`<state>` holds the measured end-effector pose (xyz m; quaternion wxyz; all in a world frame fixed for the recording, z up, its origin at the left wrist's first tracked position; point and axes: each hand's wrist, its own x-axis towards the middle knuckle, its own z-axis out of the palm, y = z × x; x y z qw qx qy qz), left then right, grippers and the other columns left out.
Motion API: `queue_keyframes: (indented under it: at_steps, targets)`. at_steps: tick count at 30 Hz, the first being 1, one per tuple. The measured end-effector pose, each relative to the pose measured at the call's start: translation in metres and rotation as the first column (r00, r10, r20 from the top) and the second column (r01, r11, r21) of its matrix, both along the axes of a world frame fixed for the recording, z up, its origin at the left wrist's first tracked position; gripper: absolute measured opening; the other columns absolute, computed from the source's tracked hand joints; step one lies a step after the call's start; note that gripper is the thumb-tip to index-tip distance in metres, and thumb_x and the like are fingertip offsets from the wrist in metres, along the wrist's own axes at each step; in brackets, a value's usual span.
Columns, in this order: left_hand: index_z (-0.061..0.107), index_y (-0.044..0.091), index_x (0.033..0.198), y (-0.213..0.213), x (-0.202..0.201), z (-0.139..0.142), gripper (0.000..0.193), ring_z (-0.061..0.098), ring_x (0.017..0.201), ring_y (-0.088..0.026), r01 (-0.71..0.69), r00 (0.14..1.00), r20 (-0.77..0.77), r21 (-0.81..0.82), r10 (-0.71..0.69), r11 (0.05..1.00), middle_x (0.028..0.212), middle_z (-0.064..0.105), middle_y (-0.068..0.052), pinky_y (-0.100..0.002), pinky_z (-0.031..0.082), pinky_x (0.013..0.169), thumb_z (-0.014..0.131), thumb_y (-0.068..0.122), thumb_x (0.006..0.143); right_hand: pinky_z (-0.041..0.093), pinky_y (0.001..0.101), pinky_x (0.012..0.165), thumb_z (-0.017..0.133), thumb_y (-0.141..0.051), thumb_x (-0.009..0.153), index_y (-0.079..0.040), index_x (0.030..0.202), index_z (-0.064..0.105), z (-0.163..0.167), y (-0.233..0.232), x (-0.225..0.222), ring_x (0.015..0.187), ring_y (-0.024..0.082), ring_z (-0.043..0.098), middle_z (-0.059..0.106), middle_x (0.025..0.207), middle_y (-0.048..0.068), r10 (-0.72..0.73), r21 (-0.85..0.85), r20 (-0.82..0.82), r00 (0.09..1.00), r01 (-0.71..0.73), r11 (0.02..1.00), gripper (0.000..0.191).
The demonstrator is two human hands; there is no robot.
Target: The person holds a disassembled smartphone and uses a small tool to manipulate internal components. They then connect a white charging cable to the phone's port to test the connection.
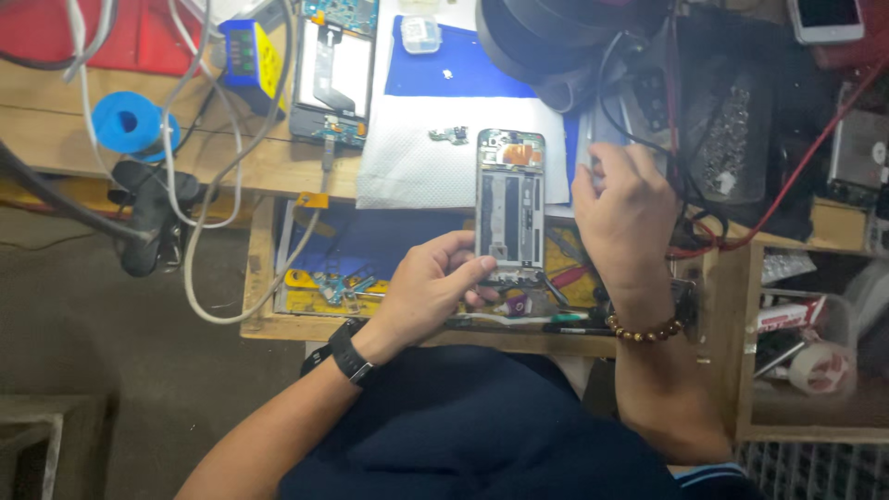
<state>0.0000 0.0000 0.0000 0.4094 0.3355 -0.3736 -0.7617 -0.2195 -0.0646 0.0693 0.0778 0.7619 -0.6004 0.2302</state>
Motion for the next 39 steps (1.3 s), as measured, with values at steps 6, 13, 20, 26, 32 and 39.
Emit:
queue_keyframes:
  at_steps: [6, 13, 20, 26, 32, 39]
  targets:
    - [0.06, -0.006, 0.13, 0.0, 0.001, 0.0, 0.034, 0.073, 0.081, -0.013, 0.0, 0.999, -0.043, 0.034, 0.002, 0.999, 0.098, 0.074, -0.011, -0.021, 0.056, 0.065, 0.059, 0.015, 0.103, 0.058, 0.0307, 0.072, 0.079, -0.007, 0.088, -0.003, 0.106, 0.074, 0.007, -0.008, 0.01, 0.075, 0.019, 0.073, 0.073, 0.09, 0.01, -0.079, 0.162, 0.313, 0.946, 0.029, 0.986, 0.019]
    - [0.059, -0.005, 0.131, 0.001, 0.005, 0.0, 0.036, 0.074, 0.083, -0.012, 0.002, 0.999, -0.037, 0.014, -0.002, 1.0, 0.097, 0.074, -0.009, -0.021, 0.057, 0.067, 0.061, 0.015, 0.102, 0.054, 0.0309, 0.07, 0.084, -0.009, 0.094, -0.003, 0.107, 0.079, -0.003, -0.007, 0.023, 0.077, 0.018, 0.07, 0.073, 0.092, 0.011, 0.063, 0.027, 0.203, 0.977, -0.07, 0.997, 0.015]
    - [0.059, -0.006, 0.13, 0.007, 0.011, 0.004, 0.036, 0.073, 0.083, -0.011, -0.017, 0.999, -0.041, -0.012, 0.016, 1.0, 0.101, 0.075, -0.01, -0.021, 0.058, 0.069, 0.063, 0.015, 0.101, 0.053, 0.0296, 0.065, 0.084, -0.011, 0.096, -0.001, 0.11, 0.078, -0.008, -0.001, 0.024, 0.073, 0.017, 0.068, 0.07, 0.091, 0.01, 0.073, 0.03, 0.232, 0.97, -0.083, 0.996, 0.018]
    - [0.058, -0.007, 0.13, 0.015, 0.02, 0.007, 0.035, 0.073, 0.085, -0.011, 0.001, 0.999, -0.041, -0.073, -0.004, 0.997, 0.103, 0.076, -0.012, -0.022, 0.059, 0.073, 0.062, 0.014, 0.102, 0.055, 0.0263, 0.066, 0.081, -0.01, 0.1, -0.001, 0.117, 0.074, -0.008, 0.006, 0.024, 0.077, 0.015, 0.069, 0.07, 0.1, 0.01, 0.095, 0.03, 0.333, 0.938, -0.111, 0.993, 0.02]
    - [0.058, -0.006, 0.132, 0.025, 0.034, 0.007, 0.036, 0.073, 0.086, -0.012, -0.007, 0.998, -0.061, -0.06, 0.004, 0.998, 0.106, 0.076, -0.012, -0.023, 0.059, 0.074, 0.063, 0.013, 0.101, 0.051, 0.0265, 0.062, 0.08, -0.008, 0.1, 0.0, 0.113, 0.075, -0.002, 0.024, 0.024, 0.072, 0.015, 0.067, 0.073, 0.102, 0.011, 0.12, -0.049, 0.211, 0.97, -0.112, 0.993, 0.016]
    - [0.058, -0.005, 0.129, 0.031, 0.044, 0.003, 0.033, 0.073, 0.087, -0.012, -0.095, 0.993, -0.075, -0.061, 0.09, 0.994, 0.108, 0.075, -0.012, -0.025, 0.06, 0.076, 0.063, 0.011, 0.101, 0.066, 0.0228, 0.063, 0.067, -0.009, 0.097, 0.003, 0.127, 0.065, -0.004, 0.064, 0.056, 0.081, 0.012, 0.079, 0.079, 0.099, 0.014, -0.184, 0.452, 0.741, 0.645, -0.277, 0.848, 0.032]
